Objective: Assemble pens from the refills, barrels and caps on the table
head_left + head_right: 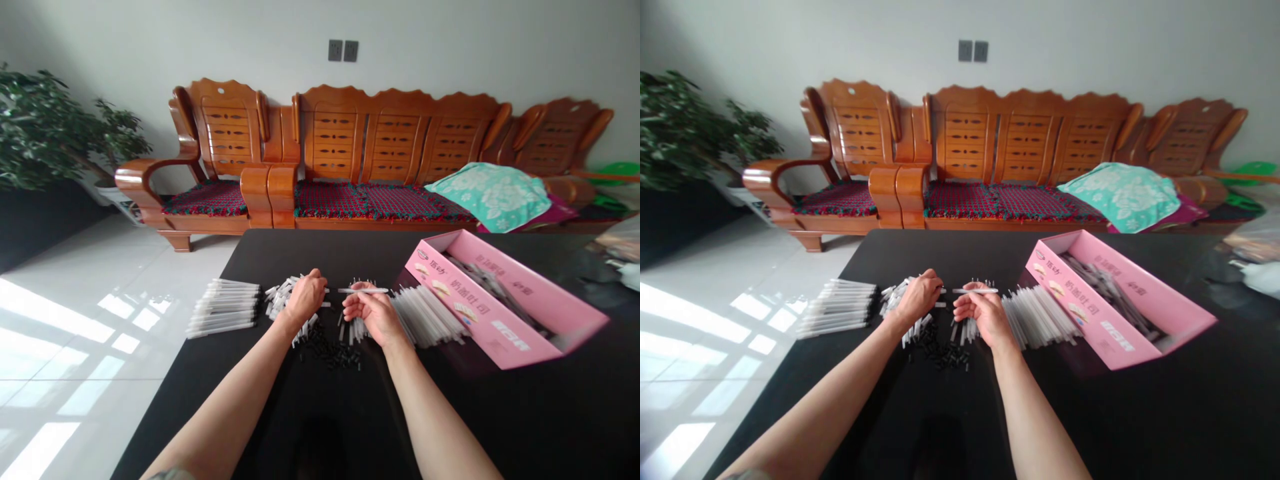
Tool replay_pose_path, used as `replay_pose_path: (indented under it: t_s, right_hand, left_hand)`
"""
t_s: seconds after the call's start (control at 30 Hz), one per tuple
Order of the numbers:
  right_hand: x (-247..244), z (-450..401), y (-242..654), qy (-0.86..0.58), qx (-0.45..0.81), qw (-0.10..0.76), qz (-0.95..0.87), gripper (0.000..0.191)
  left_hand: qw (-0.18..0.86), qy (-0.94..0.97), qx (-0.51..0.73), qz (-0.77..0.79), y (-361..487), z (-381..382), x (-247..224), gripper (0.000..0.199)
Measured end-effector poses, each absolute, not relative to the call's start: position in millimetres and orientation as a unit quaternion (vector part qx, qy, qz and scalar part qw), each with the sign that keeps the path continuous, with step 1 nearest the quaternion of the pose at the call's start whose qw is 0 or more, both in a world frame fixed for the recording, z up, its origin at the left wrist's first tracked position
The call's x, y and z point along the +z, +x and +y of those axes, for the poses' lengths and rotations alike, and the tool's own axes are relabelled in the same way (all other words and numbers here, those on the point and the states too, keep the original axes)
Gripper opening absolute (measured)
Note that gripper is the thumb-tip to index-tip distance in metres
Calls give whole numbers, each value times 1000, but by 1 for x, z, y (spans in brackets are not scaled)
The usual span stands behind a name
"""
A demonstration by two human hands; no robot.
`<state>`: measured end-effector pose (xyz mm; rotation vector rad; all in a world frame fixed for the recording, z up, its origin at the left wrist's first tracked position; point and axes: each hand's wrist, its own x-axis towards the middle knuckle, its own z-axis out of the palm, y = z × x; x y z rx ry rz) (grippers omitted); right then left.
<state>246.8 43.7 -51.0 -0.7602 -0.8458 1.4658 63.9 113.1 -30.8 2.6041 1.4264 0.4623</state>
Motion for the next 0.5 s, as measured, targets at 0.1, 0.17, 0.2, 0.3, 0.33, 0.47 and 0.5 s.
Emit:
replay_pose_path:
  t_s: [0.1, 0.17, 0.2, 0.3, 0.33, 0.47, 0.5]
  right_hand:
    - [-51, 46, 249, -329, 625, 617, -347, 23]
    - [-53, 47, 252, -333, 614, 632, -336, 27]
    - [-54, 48, 254, -335, 607, 640, -331, 29]
    - [-58, 50, 258, -343, 588, 661, -315, 27]
    - [-59, 51, 258, -344, 586, 666, -310, 25]
    - [-64, 54, 261, -325, 600, 680, -270, 18]
    - [-64, 55, 263, -316, 606, 685, -253, 15]
  left_hand:
    - [73, 877, 155, 448, 63, 111, -27, 23]
    - [81, 884, 166, 430, 63, 109, -22, 23]
    - [86, 886, 176, 421, 64, 107, -20, 24]
    - [104, 886, 208, 401, 73, 100, -12, 25]
    - [109, 884, 217, 400, 77, 97, -8, 25]
    - [126, 876, 254, 390, 90, 84, 11, 24]
    - [135, 869, 282, 383, 91, 80, 17, 22]
